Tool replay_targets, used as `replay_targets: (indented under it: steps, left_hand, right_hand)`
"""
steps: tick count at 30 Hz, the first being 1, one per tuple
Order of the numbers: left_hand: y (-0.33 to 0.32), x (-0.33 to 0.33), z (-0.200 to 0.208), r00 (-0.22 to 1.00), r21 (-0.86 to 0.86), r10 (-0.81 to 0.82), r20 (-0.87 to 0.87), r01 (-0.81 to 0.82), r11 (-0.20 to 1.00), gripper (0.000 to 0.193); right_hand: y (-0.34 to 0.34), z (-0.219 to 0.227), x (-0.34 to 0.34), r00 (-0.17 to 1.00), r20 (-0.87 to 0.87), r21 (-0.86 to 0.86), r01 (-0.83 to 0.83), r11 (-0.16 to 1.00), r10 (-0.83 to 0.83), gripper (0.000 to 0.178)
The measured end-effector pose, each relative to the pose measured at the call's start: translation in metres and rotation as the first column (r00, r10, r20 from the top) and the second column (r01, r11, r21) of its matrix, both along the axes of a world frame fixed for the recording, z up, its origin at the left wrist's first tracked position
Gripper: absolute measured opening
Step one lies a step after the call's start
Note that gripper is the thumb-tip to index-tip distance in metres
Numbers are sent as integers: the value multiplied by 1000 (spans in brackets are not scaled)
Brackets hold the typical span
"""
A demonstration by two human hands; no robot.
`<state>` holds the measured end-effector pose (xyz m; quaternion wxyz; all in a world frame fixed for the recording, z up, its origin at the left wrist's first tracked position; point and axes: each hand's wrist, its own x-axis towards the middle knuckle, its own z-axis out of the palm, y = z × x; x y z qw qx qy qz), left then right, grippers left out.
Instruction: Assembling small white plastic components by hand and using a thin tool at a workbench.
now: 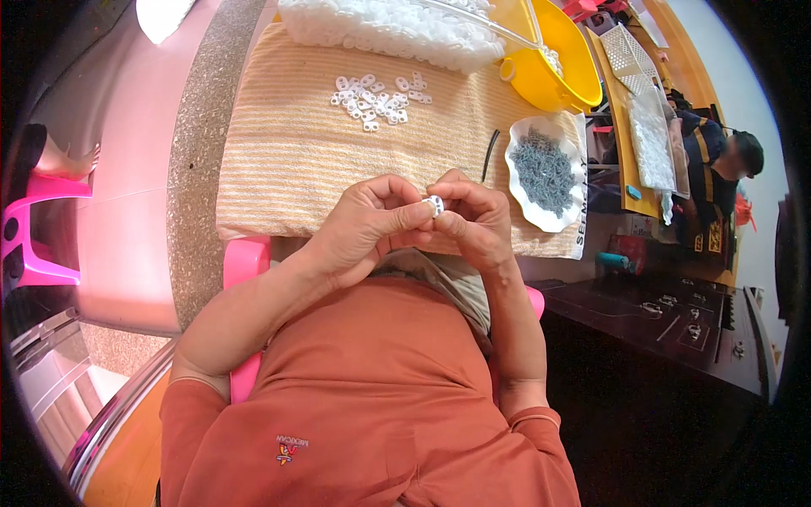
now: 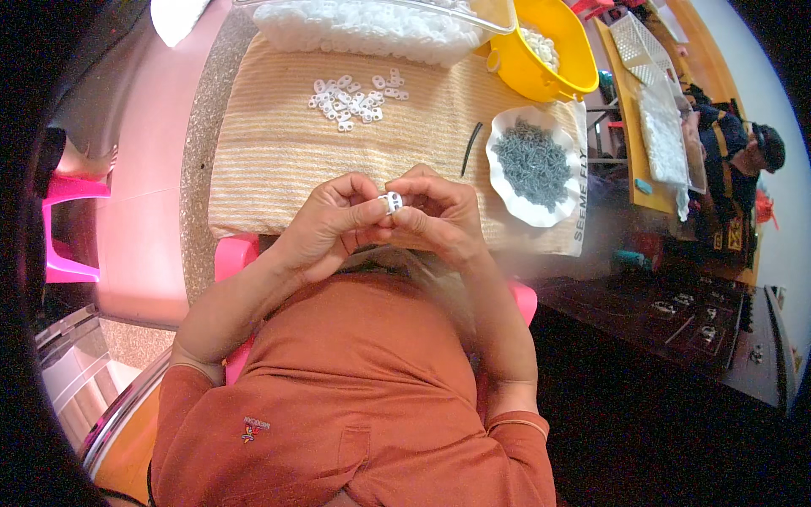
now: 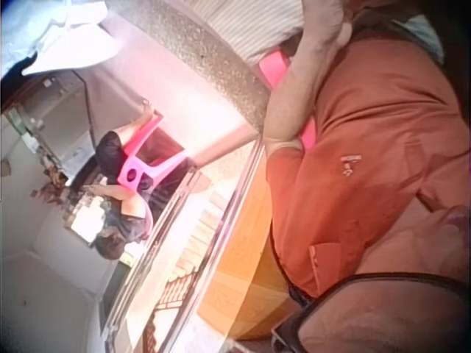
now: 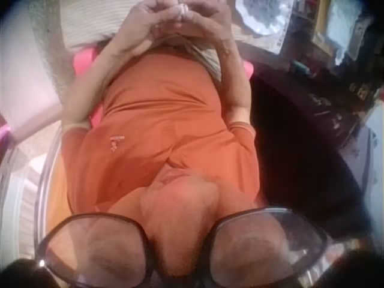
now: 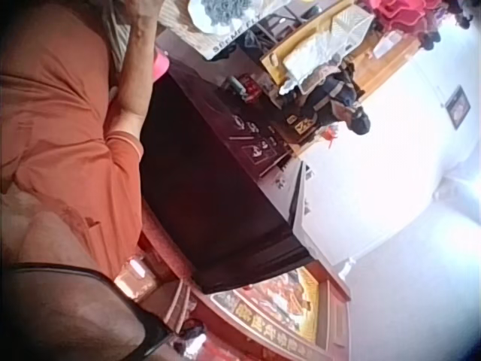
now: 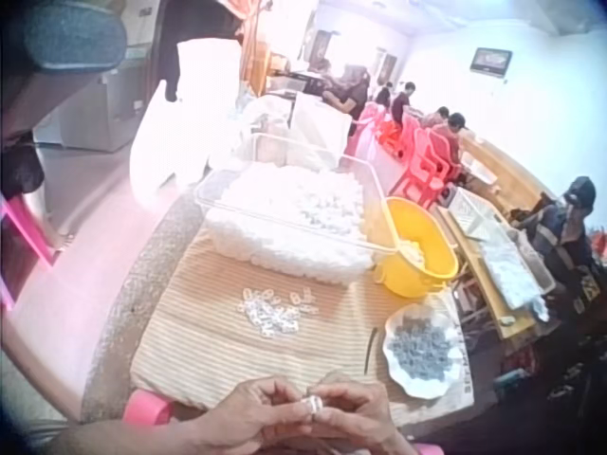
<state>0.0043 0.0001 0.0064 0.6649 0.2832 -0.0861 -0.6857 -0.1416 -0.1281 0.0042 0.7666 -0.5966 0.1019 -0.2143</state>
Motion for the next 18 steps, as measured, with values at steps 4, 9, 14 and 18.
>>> replay_targets:
  steps: [4, 9, 14, 18]
  left_hand:
    - [1, -4, -1, 1000, -19, 11, -9, -11, 1000, 11]
    - [1, -6, 0, 999, -20, 29, -22, -29, 999, 11]
    - [2, -7, 2, 999, -72, 28, -29, -30, 997, 11]
    - [3, -7, 1, 1000, -54, -4, -27, 3, 999, 9]
  right_hand:
    - [0, 2, -1, 1000, -13, 14, -6, 1000, 6, 30]
    - [5, 8, -1, 1000, 3, 40, 3, 999, -3, 29]
    - [7, 8, -2, 1000, 4, -46, 31, 998, -31, 27]
    - [9, 12, -3, 1000, -13, -87, 15, 996, -16, 27]
